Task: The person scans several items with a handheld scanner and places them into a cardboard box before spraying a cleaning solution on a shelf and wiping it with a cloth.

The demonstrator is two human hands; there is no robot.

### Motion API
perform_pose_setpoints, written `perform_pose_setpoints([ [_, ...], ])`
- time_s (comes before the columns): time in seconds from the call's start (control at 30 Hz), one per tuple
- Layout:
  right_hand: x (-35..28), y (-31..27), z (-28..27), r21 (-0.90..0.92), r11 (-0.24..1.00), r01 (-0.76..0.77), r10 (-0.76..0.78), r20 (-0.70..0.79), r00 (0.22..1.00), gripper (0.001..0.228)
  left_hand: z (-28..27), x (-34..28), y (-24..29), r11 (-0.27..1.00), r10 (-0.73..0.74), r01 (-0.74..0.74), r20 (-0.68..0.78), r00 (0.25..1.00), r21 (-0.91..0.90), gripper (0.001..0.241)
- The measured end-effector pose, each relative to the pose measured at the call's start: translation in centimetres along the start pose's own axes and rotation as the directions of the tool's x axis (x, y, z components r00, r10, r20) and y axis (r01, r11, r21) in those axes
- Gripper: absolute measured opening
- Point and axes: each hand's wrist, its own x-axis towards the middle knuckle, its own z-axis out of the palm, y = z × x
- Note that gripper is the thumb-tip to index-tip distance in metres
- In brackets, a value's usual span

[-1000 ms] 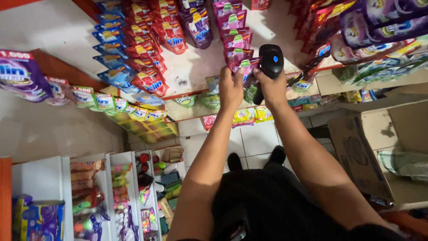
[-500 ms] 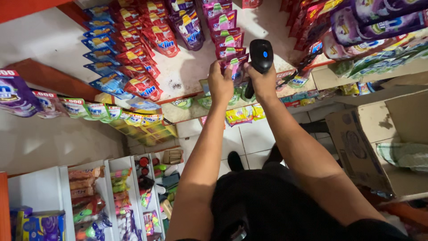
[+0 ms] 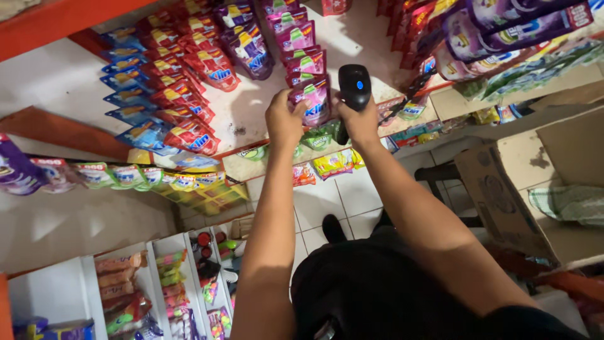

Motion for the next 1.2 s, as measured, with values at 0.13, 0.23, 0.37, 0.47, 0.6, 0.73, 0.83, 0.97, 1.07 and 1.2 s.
perform_pose_setpoints([
  [0.13, -0.3, 0.9, 0.4, 0.053, 0.998, -0.019, 0.017, 0.036, 0.999, 0.036, 0.5, -0.1, -0.6, 0.875, -0.372, 0.419, 0.215, 0.903, -0.242, 0.017],
  [0.23, -0.1, 1.0, 1.0, 0.061, 0.998, 0.000, 0.000, 0.009, 1.000, 0.035, 1.3, 0.4, -1.3, 0.952, -0.152, 0.177, 0.117, 0.981, -0.249, 0.008],
  [0.37, -0.1, 0.7, 1.5, 0.112, 0.994, 0.013, -0.014, 0.008, 1.000, 0.033, 1.7, 0.8, -2.4, 0.925, -0.160, 0.190, 0.115, 0.980, -0.329, 0.008],
  [0.47, 0.0, 0.0, 1.9, 0.149, 0.989, 0.021, -0.027, 0.040, 0.999, 0.030, 1.7, 1.3, -2.9, 0.923, -0.146, 0.175, 0.107, 0.983, -0.342, 0.008],
  [0.6, -0.6, -0.4, 1.9, 0.162, 0.986, 0.028, -0.038, 0.054, 0.998, 0.030, 1.3, 1.5, -2.6, 0.890, -0.137, 0.184, 0.140, 0.981, -0.416, 0.013],
  [0.73, -1.6, 0.0, 1.9, 0.097, 0.995, -0.012, 0.011, 0.016, 1.000, 0.031, 0.1, 1.7, -1.7, 0.918, -0.150, 0.205, 0.183, 0.972, -0.340, 0.015],
  [0.83, -2.7, 0.9, 2.0, 0.059, 0.996, -0.074, 0.074, 0.002, 0.997, 0.029, -0.7, 1.5, -1.4, 0.984, -0.109, 0.126, 0.137, 0.985, -0.123, 0.018],
  [0.97, -3.6, 2.0, 3.4, 0.187, 0.979, -0.085, 0.080, 0.037, 0.996, 0.029, -1.4, 1.9, -2.0, 0.991, -0.057, 0.072, 0.136, 0.989, -0.111, 0.017],
  [1.07, -4.1, 2.4, 4.1, 0.279, 0.951, -0.134, 0.128, 0.038, 0.991, 0.028, -0.9, 2.0, -2.9, 0.959, -0.070, 0.124, 0.211, 0.975, -0.255, 0.015],
  [1.2, -3.6, 2.1, 5.4, 0.391, 0.902, -0.181, 0.178, 0.044, 0.983, 0.027, -0.8, 2.8, -3.9, 0.930, -0.070, 0.157, 0.261, 0.963, -0.331, 0.017],
])
